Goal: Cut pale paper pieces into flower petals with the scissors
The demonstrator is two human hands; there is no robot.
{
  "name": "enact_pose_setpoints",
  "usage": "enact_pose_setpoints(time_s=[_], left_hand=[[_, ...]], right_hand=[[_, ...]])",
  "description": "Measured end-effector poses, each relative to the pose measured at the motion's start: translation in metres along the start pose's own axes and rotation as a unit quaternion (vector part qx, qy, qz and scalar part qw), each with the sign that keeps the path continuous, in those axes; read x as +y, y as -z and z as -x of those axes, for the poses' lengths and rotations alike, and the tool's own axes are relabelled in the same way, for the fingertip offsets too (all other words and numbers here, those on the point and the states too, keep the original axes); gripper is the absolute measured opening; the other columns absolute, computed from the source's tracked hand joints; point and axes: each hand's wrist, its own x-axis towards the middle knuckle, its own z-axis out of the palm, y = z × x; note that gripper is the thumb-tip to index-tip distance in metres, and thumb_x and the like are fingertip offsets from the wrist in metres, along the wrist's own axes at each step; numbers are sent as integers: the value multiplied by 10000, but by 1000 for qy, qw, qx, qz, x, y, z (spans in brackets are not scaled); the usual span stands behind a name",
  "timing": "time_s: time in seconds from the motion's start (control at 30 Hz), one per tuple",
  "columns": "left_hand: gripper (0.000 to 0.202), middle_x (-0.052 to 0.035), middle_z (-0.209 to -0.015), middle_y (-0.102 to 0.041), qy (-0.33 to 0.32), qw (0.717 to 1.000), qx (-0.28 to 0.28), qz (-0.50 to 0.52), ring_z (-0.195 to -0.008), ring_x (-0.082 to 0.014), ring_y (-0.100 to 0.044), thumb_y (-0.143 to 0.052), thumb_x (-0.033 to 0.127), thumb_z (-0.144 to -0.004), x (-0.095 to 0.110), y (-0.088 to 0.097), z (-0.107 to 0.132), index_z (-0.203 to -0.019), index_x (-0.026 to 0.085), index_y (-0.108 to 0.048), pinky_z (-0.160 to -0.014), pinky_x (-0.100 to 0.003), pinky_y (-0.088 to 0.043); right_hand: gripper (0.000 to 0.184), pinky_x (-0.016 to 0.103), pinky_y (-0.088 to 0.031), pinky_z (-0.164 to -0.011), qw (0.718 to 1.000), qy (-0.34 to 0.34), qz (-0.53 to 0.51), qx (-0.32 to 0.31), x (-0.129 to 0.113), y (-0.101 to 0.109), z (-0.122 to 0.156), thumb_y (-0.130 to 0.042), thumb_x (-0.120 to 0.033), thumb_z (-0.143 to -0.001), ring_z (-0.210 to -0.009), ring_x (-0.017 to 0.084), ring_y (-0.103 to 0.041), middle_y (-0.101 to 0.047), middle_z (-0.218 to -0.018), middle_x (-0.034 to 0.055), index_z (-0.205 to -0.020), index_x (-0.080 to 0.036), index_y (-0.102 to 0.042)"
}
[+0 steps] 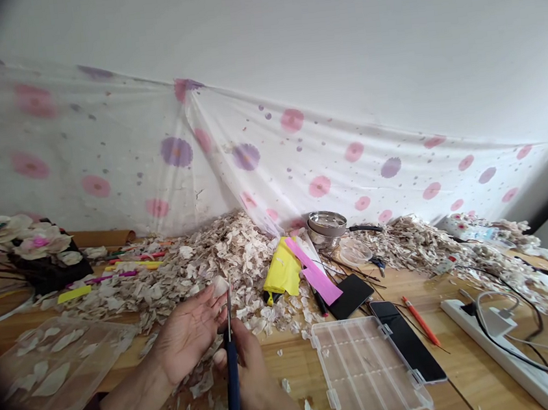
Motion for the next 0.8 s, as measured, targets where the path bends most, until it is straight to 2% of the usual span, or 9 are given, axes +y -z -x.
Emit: enact_pose_setpoints(time_s=[0.13, 0.57, 0.8], left_hand=[[190, -60, -896, -709, -4, 1000, 3, -5, -809, -132, -669, -525, 69, -891, 1, 2, -1, -776, 153, -651, -648, -210, -499], [214, -41, -853, -712, 9, 999, -29, -13, -789, -118, -653, -516, 88, -898, 0, 6, -7, -763, 155, -667, -691, -218, -483], [244, -48, -915, -713, 5, 1000, -23, -15, -820, -106, -652, -483, 78, -916, 2, 5, -6, -755, 160, -648, -724, -216, -468]], right_hand=[[553, 234, -341, -496, 998, -3, -25, -51, 2, 2, -1, -572, -712, -774, -523, 123, -409, -484, -597, -47, -1024, -220, -593], [567, 234, -309, -472, 998, -3, -30, -53, -2, 4, -2, -574, -719, -763, -493, 119, -405, -487, -577, -51, -1014, -211, -589], [548, 193, -279, -421, 994, -25, -83, -69, 6, 5, 0, -595, -683, -778, -437, 74, -308, -410, -551, -88, -1032, -202, -530]])
